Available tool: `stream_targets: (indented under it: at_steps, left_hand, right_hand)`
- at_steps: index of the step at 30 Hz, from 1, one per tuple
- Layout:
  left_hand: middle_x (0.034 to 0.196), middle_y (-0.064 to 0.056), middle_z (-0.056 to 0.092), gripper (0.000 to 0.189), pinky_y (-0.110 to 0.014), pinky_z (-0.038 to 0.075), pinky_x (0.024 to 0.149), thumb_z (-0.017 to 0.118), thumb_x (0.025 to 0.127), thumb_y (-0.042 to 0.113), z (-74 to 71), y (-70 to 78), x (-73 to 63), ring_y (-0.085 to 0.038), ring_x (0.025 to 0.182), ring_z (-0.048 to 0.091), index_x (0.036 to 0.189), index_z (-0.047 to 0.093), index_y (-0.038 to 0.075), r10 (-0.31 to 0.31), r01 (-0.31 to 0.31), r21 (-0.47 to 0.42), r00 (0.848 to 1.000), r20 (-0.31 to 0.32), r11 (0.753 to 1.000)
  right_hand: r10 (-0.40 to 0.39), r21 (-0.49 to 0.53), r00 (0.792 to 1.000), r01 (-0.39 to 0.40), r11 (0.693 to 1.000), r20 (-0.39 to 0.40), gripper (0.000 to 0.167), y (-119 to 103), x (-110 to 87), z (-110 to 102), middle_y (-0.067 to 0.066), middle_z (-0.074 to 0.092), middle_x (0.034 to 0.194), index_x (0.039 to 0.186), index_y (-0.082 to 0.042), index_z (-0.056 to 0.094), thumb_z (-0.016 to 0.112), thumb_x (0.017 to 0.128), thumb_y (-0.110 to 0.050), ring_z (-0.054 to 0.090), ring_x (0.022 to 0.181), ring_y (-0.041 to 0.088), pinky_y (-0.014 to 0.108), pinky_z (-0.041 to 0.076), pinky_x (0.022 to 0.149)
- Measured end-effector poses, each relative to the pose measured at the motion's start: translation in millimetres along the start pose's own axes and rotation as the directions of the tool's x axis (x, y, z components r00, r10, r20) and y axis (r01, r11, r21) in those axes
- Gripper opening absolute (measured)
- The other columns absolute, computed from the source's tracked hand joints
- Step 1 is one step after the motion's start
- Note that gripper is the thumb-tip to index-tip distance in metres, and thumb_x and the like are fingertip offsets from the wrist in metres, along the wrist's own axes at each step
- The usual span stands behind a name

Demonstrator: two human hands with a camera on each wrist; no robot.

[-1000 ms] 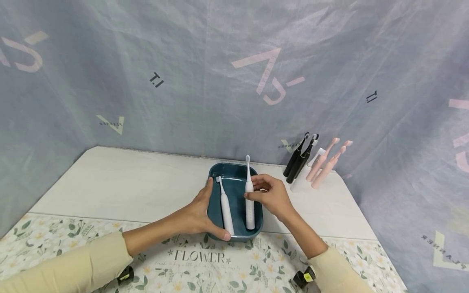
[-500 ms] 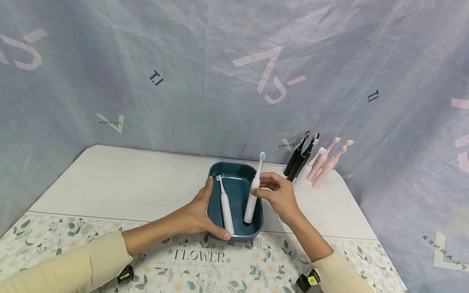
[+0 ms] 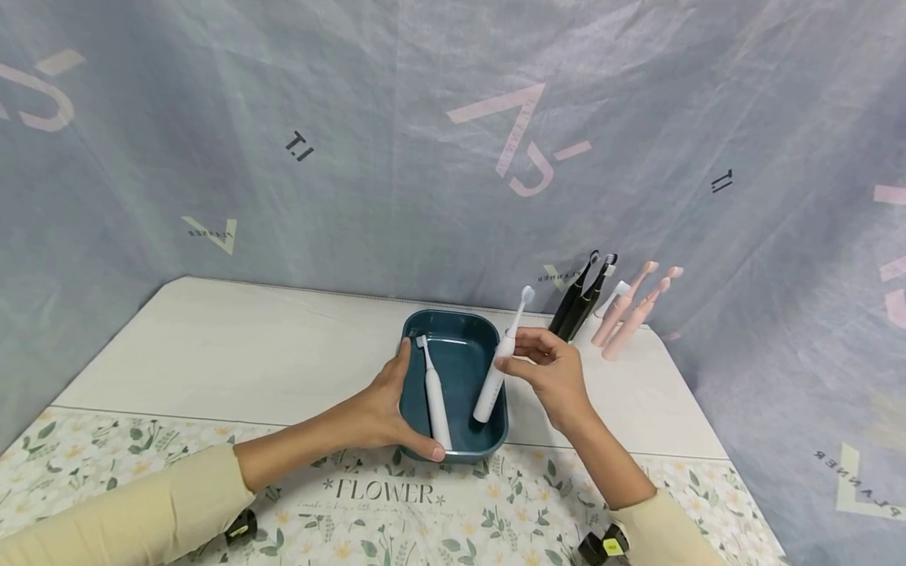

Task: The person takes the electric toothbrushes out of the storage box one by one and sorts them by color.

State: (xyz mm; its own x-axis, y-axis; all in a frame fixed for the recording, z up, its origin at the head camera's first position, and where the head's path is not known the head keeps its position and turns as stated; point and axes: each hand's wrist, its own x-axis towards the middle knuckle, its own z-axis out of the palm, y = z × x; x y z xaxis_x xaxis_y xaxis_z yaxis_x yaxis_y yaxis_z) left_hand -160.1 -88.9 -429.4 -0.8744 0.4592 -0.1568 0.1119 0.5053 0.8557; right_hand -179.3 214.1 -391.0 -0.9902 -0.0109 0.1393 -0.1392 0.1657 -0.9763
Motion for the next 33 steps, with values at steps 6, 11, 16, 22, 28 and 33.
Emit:
stream_targets:
  at_steps: [6, 11, 16, 22, 28, 33]
  left_hand:
    - [0.190, -0.021, -0.013, 0.181, -0.076, 0.026, 0.135, 0.111, 0.064, 0.055, -2.0, 1.0, -0.4, -0.048, 0.177, -0.001, 0.179, -0.025, 0.024, 0.010, -0.010, -0.014, 1.000, 0.002, 1.000]
    - [0.190, -0.020, -0.013, 0.181, -0.075, 0.025, 0.136, 0.111, 0.064, 0.054, -2.4, 1.2, -0.1, -0.047, 0.177, -0.002, 0.179, -0.024, 0.025, 0.007, -0.007, -0.018, 1.000, -0.001, 1.000]
    - [0.190, -0.020, -0.013, 0.181, -0.075, 0.025, 0.135, 0.111, 0.063, 0.055, -2.2, 1.9, -0.5, -0.047, 0.177, -0.002, 0.179, -0.024, 0.024, 0.009, -0.009, -0.018, 1.000, -0.001, 1.000]
    - [0.190, -0.021, -0.013, 0.180, -0.076, 0.026, 0.135, 0.110, 0.064, 0.056, -1.1, 2.0, -1.8, -0.049, 0.177, 0.000, 0.179, -0.024, 0.023, 0.005, -0.005, -0.005, 1.000, 0.004, 1.000]
    - [0.190, -0.022, -0.012, 0.180, -0.076, 0.026, 0.135, 0.110, 0.065, 0.056, -0.5, 0.6, -2.0, -0.050, 0.177, 0.000, 0.179, -0.024, 0.022, 0.004, -0.004, -0.001, 1.000, 0.002, 1.000]
    - [0.190, -0.021, -0.013, 0.181, -0.075, 0.026, 0.135, 0.111, 0.064, 0.056, -0.3, 0.0, -0.9, -0.048, 0.177, -0.001, 0.180, -0.024, 0.023, 0.004, -0.004, -0.006, 1.000, 0.003, 1.000]
  right_hand:
    - [0.024, 0.087, 0.999, -0.022, 0.996, -0.022, 0.038, -7.0, -2.5, -3.9, -0.012, 0.076, 0.106, 0.124, -0.003, 0.076, 0.086, 0.089, 0.010, 0.077, 0.104, 0.007, 0.026, 0.067, 0.092]
    - [0.032, 0.131, 0.999, -0.027, 0.991, -0.037, 0.037, -10.0, -2.7, -7.3, -0.011, 0.076, 0.106, 0.117, -0.012, 0.078, 0.085, 0.089, 0.012, 0.077, 0.103, 0.008, 0.027, 0.067, 0.093]
    - [0.017, 0.154, 0.998, -0.007, 0.988, -0.058, 0.038, -13.6, -2.6, -12.4, -0.010, 0.077, 0.106, 0.116, -0.013, 0.079, 0.084, 0.090, 0.014, 0.078, 0.103, 0.009, 0.027, 0.067, 0.093]
    - [0.029, 0.198, 0.996, -0.012, 0.980, -0.084, 0.042, -17.3, -4.9, -18.9, -0.010, 0.078, 0.106, 0.113, -0.018, 0.078, 0.081, 0.090, 0.017, 0.077, 0.102, 0.008, 0.025, 0.066, 0.094]
    - [0.016, 0.263, 0.995, 0.010, 0.965, -0.098, 0.045, -20.3, -7.1, -24.3, -0.008, 0.077, 0.105, 0.111, -0.019, 0.079, 0.079, 0.090, 0.021, 0.077, 0.100, 0.009, 0.025, 0.066, 0.094]
    - [-0.014, 0.274, 0.994, 0.044, 0.961, -0.109, 0.044, -24.2, -7.2, -29.3, -0.006, 0.077, 0.106, 0.113, -0.017, 0.080, 0.078, 0.091, 0.021, 0.077, 0.099, 0.010, 0.024, 0.066, 0.095]
